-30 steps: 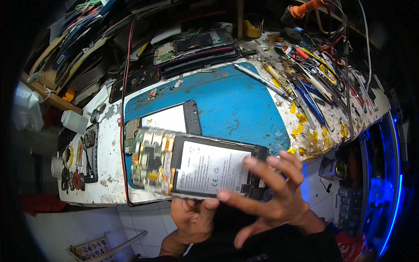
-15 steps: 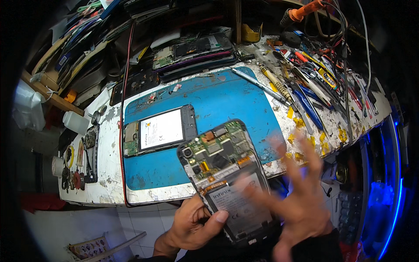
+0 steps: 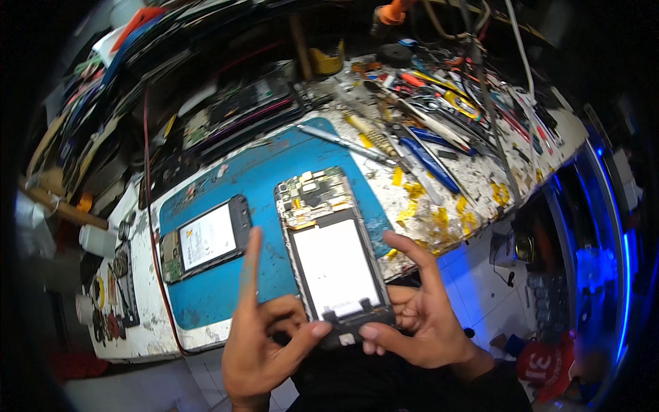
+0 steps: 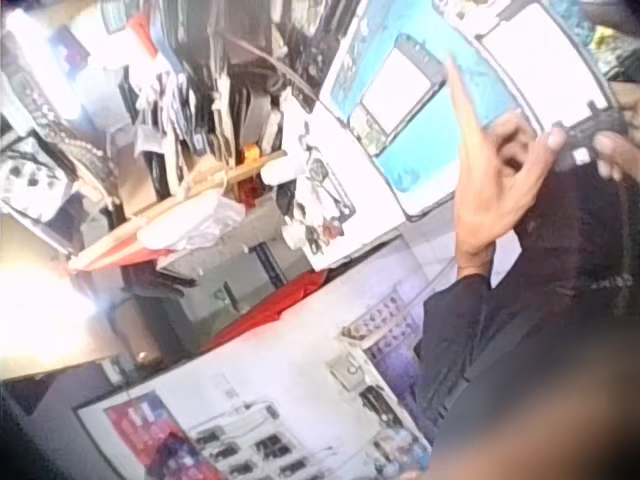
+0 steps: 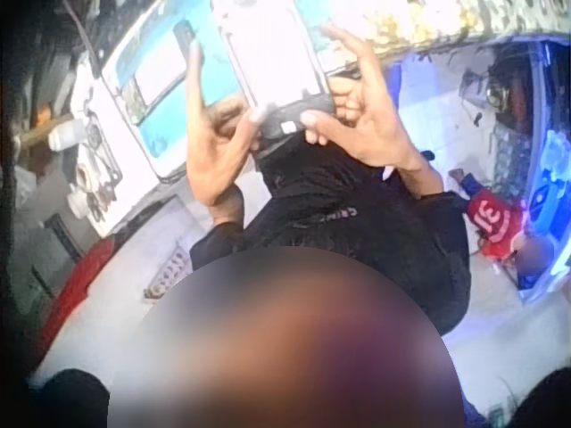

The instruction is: The person disassembles two smartphones on a cluttered workbench, removes batteries and internal components, and uses a soldering iron and tweezers to adjust connectors and circuitry. The person handles the devices one at a time, repositions parts, and places tools back on the bench.

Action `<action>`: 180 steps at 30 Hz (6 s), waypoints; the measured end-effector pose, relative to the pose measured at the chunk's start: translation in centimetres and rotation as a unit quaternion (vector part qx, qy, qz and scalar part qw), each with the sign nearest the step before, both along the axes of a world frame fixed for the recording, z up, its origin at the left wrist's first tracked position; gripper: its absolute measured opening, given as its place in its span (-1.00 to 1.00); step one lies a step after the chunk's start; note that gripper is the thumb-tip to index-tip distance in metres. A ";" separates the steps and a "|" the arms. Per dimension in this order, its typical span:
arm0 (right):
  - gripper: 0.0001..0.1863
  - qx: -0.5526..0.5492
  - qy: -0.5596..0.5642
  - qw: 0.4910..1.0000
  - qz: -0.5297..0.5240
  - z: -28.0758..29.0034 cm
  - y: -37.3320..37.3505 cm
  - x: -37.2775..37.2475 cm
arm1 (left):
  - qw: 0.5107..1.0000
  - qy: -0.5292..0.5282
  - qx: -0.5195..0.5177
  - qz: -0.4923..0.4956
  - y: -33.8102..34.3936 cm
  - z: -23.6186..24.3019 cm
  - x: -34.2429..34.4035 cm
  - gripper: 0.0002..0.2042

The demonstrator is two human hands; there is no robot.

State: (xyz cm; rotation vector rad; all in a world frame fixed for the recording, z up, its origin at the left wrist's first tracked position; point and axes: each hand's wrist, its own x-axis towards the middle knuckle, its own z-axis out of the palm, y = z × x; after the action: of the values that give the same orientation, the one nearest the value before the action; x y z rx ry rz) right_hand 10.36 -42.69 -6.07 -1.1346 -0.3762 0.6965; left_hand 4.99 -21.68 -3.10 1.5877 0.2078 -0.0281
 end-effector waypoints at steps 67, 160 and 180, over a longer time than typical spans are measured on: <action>-0.69 -0.528 -0.402 0.741 -0.104 4.0 -6.0 13.6 | 0.813 -0.200 0.546 -0.027 1.7 -1.6 0.2 -0.54; -0.73 -0.054 -0.346 0.921 -0.170 -3.0 3.7 0.4 | 0.830 -0.210 0.514 -0.056 3.1 -1.1 1.1 -0.32; -0.67 -0.054 -0.452 0.879 -0.139 -4.0 3.6 0.4 | 0.798 -0.266 0.540 -0.003 1.9 -2.5 0.2 -0.61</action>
State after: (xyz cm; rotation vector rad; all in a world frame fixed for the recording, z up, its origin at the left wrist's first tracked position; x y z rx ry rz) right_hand 10.75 -39.10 -10.08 -1.5463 -0.9462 -0.1201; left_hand 5.24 -19.79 -5.63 2.6559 -0.2977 0.6364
